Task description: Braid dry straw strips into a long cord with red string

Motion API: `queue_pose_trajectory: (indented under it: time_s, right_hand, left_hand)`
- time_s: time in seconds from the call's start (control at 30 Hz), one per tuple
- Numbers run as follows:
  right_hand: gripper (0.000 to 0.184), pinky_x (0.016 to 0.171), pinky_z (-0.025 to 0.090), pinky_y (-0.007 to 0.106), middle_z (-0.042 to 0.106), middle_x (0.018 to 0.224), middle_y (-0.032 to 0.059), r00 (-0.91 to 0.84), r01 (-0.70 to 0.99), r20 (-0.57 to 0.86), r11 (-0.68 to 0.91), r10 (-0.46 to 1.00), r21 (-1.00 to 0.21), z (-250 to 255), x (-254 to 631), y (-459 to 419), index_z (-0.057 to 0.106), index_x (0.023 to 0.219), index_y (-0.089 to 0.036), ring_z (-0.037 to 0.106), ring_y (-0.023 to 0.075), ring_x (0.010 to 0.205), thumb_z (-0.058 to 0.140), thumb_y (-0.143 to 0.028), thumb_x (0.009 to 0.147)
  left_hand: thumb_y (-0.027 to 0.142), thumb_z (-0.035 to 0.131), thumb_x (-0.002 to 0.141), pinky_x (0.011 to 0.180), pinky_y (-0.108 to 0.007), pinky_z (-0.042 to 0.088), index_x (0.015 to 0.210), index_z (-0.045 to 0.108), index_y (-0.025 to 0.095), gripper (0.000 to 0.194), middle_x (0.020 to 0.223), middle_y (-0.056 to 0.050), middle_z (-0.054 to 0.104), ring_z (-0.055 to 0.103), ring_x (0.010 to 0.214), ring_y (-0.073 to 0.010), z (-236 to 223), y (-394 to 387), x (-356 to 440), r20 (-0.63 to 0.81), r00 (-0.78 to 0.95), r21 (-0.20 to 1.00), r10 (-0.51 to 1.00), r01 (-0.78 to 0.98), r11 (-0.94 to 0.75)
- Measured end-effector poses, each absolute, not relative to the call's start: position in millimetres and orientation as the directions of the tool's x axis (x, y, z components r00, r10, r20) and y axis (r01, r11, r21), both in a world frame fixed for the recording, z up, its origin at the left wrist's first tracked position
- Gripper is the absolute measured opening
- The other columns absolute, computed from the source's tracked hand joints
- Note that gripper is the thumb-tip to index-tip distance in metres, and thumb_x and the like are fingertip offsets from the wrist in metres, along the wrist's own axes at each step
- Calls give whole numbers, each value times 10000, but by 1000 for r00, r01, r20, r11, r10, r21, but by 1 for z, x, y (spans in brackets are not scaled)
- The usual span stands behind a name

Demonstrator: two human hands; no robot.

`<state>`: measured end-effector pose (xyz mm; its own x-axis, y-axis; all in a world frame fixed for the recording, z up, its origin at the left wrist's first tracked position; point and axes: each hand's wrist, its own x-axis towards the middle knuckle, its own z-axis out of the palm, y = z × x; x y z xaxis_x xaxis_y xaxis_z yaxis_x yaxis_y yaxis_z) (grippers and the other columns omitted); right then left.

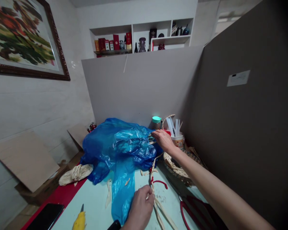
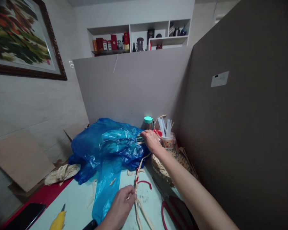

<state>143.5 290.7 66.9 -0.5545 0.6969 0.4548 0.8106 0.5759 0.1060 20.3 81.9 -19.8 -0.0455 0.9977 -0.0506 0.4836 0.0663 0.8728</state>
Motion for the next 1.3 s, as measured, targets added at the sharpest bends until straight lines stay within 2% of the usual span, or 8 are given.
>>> queue_pose_trajectory:
  time_s: [0.23,0.43,0.57,0.67,0.9,1.07,1.2,1.3]
  right_hand:
    - [250,794,297,328,649,942,99,-539,802,507,593,672,67,69,145,285,649,924,-187,473,237,951,404,-236,941]
    - [128,759,334,293,649,909,91,-434,831,504,547,747,-95,62,158,295,677,813,-175,527,217,908,550,-182,831]
    - [79,672,363,232,665,815,35,-470,776,456,600,756,-193,62,162,298,673,785,-173,572,162,785,598,-194,774]
    - [120,623,367,198,666,757,-9,-495,734,440,632,750,-251,66,164,297,661,797,-183,575,124,705,552,-233,806]
    - [213,631,363,230,668,812,56,-359,800,486,531,797,-278,64,175,289,636,896,-138,569,154,724,434,-155,831]
    - [182,714,356,248,671,870,56,-425,812,465,554,776,-182,58,165,274,655,875,-185,565,178,842,486,-148,820]
    - [171,777,343,279,658,936,98,-444,832,447,542,776,-115,58,151,271,652,879,-171,534,213,937,488,-154,831]
    - [187,764,345,286,651,959,119,-436,849,436,520,787,-90,59,145,272,638,930,-154,536,223,923,477,-154,835]
  left_hand:
    - [266,404,766,661,-267,325,660,416,199,126,664,-6,480,469,717,-175,-22,84,19,-42,-39,864,998,501,56]
    - [277,392,771,672,-270,334,662,424,200,137,687,-13,504,485,740,-182,-24,84,18,-11,-34,863,999,504,27]
    - [273,397,765,660,-266,326,656,420,199,135,671,-6,490,477,723,-176,-24,83,18,-14,-34,857,999,515,30]
    - [260,402,762,648,-260,321,649,418,198,130,665,-1,486,476,713,-170,-26,84,17,1,-40,854,999,520,19]
    - [188,407,777,643,-250,339,650,452,189,135,674,-17,548,509,701,-164,-28,86,19,16,-48,820,999,572,14]
    - [176,379,847,700,-277,367,839,600,160,221,827,-82,659,592,816,-202,-20,81,27,14,-26,607,1000,794,12]
    - [138,348,870,782,-342,395,1114,594,148,347,1026,-136,647,600,937,-256,-10,72,33,41,53,331,998,941,-64]
    - [45,321,838,782,-396,413,1111,610,116,404,1029,-166,630,595,936,-289,2,70,39,21,120,127,993,984,-121]
